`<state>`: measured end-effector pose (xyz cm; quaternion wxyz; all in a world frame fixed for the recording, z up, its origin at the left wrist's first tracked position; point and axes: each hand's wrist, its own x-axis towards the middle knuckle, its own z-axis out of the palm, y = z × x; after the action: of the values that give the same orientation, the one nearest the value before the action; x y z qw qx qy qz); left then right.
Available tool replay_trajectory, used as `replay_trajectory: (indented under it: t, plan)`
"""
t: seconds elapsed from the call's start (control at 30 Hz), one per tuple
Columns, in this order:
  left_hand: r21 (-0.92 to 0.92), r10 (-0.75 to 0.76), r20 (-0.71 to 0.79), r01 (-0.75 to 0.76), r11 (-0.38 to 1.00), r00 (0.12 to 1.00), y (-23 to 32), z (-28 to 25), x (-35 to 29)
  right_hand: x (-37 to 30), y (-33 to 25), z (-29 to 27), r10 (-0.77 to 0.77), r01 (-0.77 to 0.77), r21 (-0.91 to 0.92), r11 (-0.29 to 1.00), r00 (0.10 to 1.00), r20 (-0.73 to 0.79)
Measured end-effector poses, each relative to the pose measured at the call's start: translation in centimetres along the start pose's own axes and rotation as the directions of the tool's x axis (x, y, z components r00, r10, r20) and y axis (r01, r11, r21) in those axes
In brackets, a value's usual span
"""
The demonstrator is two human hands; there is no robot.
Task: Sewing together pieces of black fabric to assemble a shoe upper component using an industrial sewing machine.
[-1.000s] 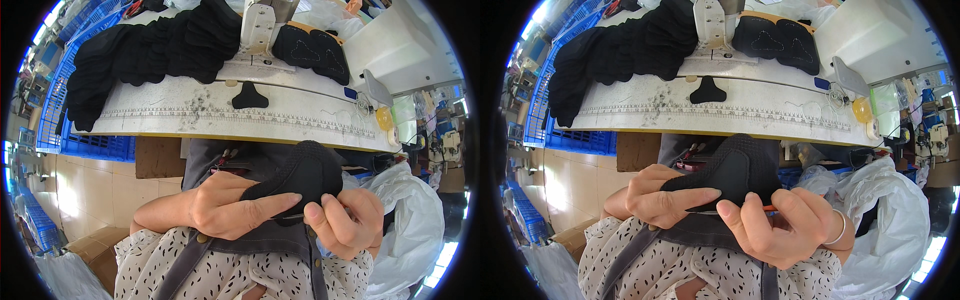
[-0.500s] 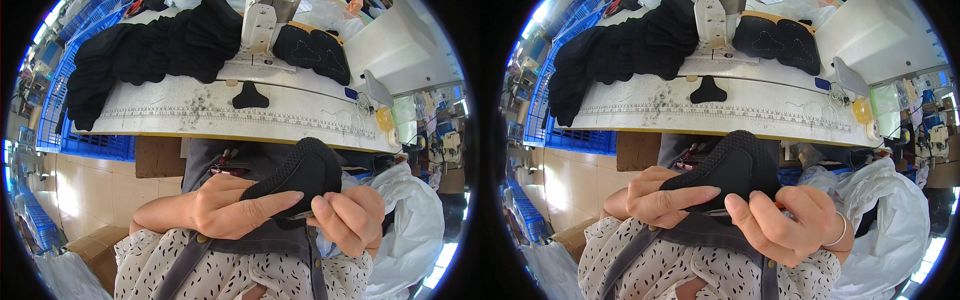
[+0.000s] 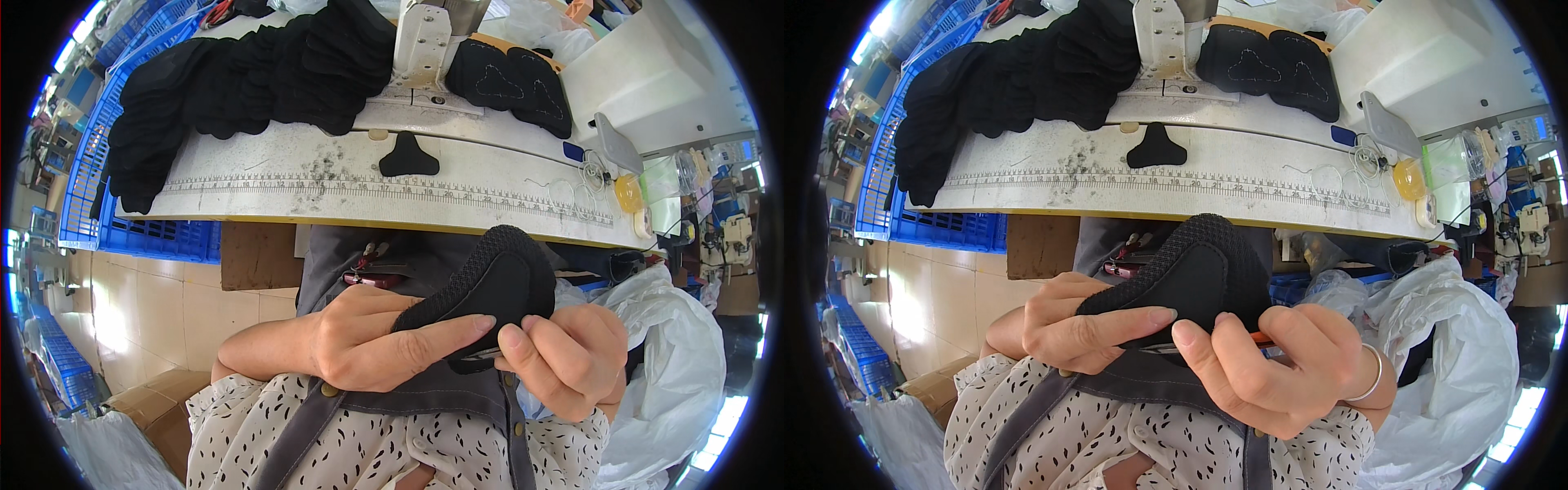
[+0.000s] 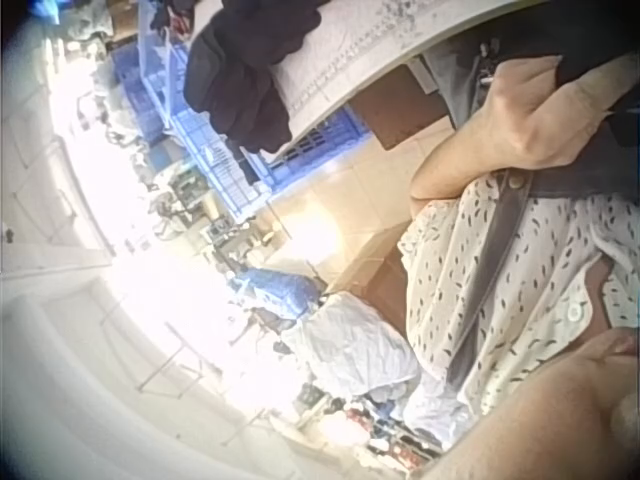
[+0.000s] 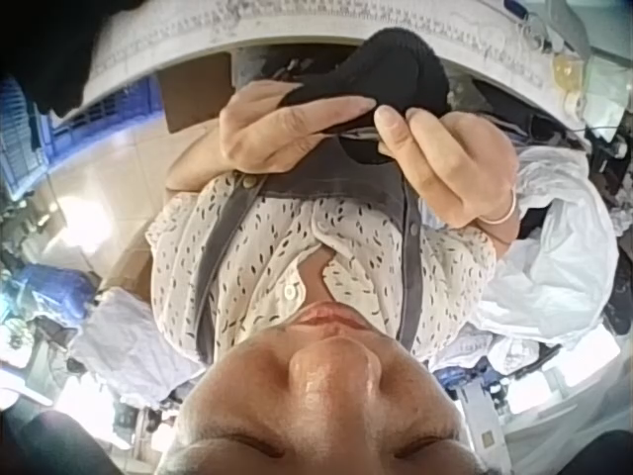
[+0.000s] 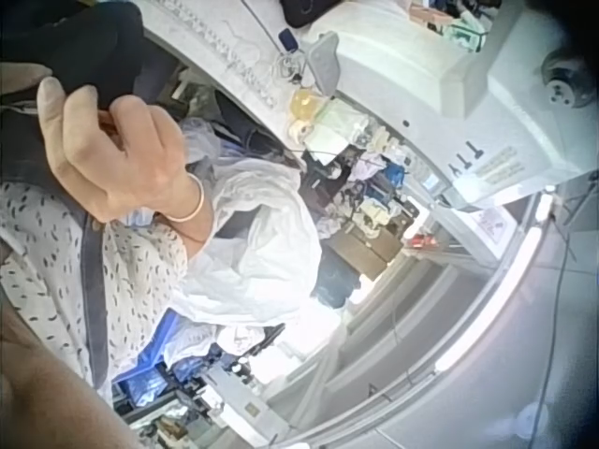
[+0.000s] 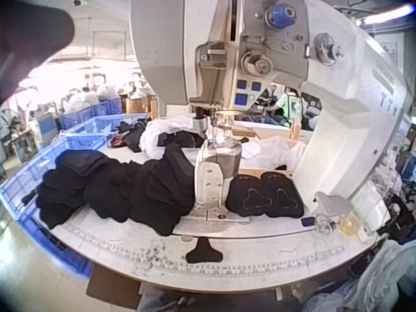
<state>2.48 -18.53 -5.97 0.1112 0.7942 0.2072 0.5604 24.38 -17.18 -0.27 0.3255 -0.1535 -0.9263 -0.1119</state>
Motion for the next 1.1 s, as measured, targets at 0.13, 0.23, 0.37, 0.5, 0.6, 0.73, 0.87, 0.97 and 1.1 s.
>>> replay_trajectory:
  t: [0.13,0.23,0.37,0.5,0.6,0.73,0.87,0.97,1.1]
  plan:
    - [-0.025,-0.146,0.159,0.152,0.988,0.976,0.67,-0.84,0.03,0.03,-0.01,-0.05,-0.025,0.026,-0.031,0.999,1.000,0.006]
    - [-0.019,-0.142,0.159,0.147,0.989,0.977,0.70,-0.77,-0.03,0.00,-0.02,-0.04,-0.048,0.049,-0.064,0.997,0.999,0.007]
    - [0.022,-0.127,0.174,0.125,0.992,0.977,0.76,-0.87,-0.12,-0.03,-0.10,0.00,-0.070,0.071,-0.096,0.993,0.997,0.010]
    - [-0.018,-0.134,0.139,0.138,0.990,0.981,0.67,-0.70,-0.09,-0.02,-0.05,-0.07,-0.083,0.083,-0.113,0.990,0.997,0.013]
    - [0.020,-0.120,0.167,0.118,0.993,0.979,0.56,-0.75,0.04,0.00,-0.06,-0.18,-0.076,0.078,-0.095,0.992,0.997,0.031]
    - [0.002,-0.112,0.169,0.113,0.994,0.979,0.49,-0.90,0.17,0.02,-0.14,-0.10,-0.060,0.062,-0.104,0.993,0.998,0.020]
    - [-0.040,-0.128,0.167,0.136,0.990,0.978,0.38,-0.85,0.13,0.04,-0.05,-0.02,-0.060,0.061,-0.104,0.993,0.998,0.013]
    - [-0.059,-0.110,0.159,0.121,0.991,0.981,0.24,-0.76,0.04,0.04,0.00,-0.08,-0.065,0.067,-0.095,0.993,0.998,0.017]
    - [-0.080,-0.108,0.148,0.120,0.989,0.983,0.16,-0.66,-0.02,0.02,-0.01,0.03,-0.070,0.069,-0.107,0.992,0.998,0.002]
